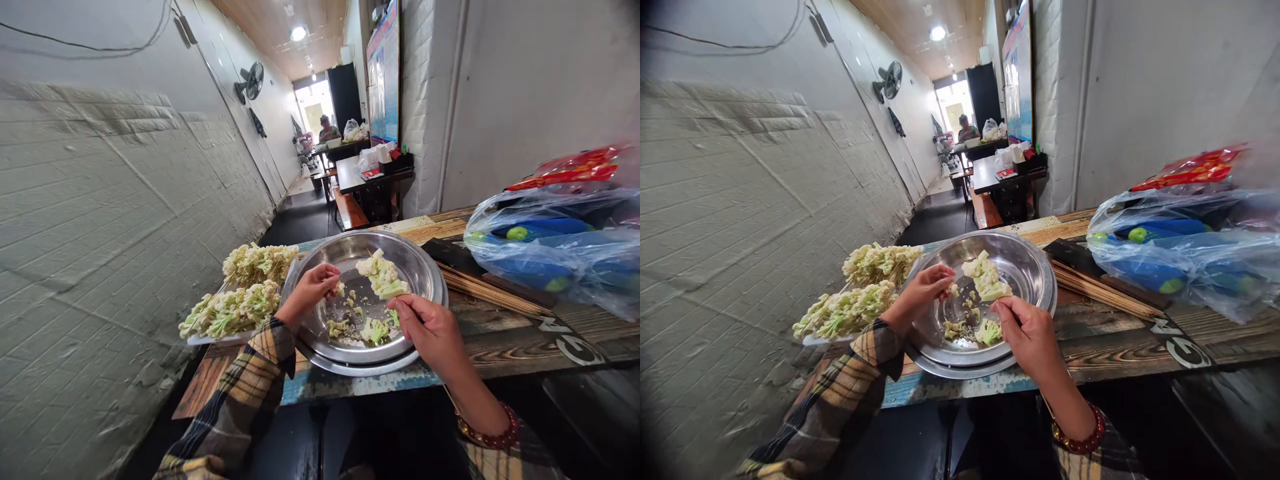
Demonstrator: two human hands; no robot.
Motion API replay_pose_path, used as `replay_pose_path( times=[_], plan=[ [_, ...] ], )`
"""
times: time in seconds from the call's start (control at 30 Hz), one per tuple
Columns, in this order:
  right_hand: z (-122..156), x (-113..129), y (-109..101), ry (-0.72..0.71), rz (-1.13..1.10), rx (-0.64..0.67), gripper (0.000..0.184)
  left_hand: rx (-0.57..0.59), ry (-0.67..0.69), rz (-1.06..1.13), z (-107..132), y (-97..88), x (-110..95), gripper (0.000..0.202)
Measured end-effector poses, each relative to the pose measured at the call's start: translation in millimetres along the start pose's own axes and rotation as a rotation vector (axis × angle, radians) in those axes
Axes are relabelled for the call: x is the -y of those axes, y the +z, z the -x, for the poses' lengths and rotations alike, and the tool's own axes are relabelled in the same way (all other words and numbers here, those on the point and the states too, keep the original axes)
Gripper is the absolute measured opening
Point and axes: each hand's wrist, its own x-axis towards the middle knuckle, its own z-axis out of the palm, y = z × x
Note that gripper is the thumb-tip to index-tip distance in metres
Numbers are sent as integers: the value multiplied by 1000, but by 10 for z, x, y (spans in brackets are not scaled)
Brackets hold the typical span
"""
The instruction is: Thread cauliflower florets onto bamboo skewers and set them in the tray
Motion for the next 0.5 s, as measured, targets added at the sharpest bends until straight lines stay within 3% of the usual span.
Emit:
replay_pose_path(
  times=[0.07,0.13,0.3,0.5],
  plan=[
    [2,0,13,6,-2,-5,34,-11,-33,411,134,71,-119,29],
    [6,12,27,5,4,-3,34,-19,-48,625,262,154,-220,28],
    [17,39,48,-3,14,-2,36,-67,1,788,458,336,-300,28],
    [73,18,72,48,-53,82,39,-79,-29,912,542,371,-173,26]
  ],
)
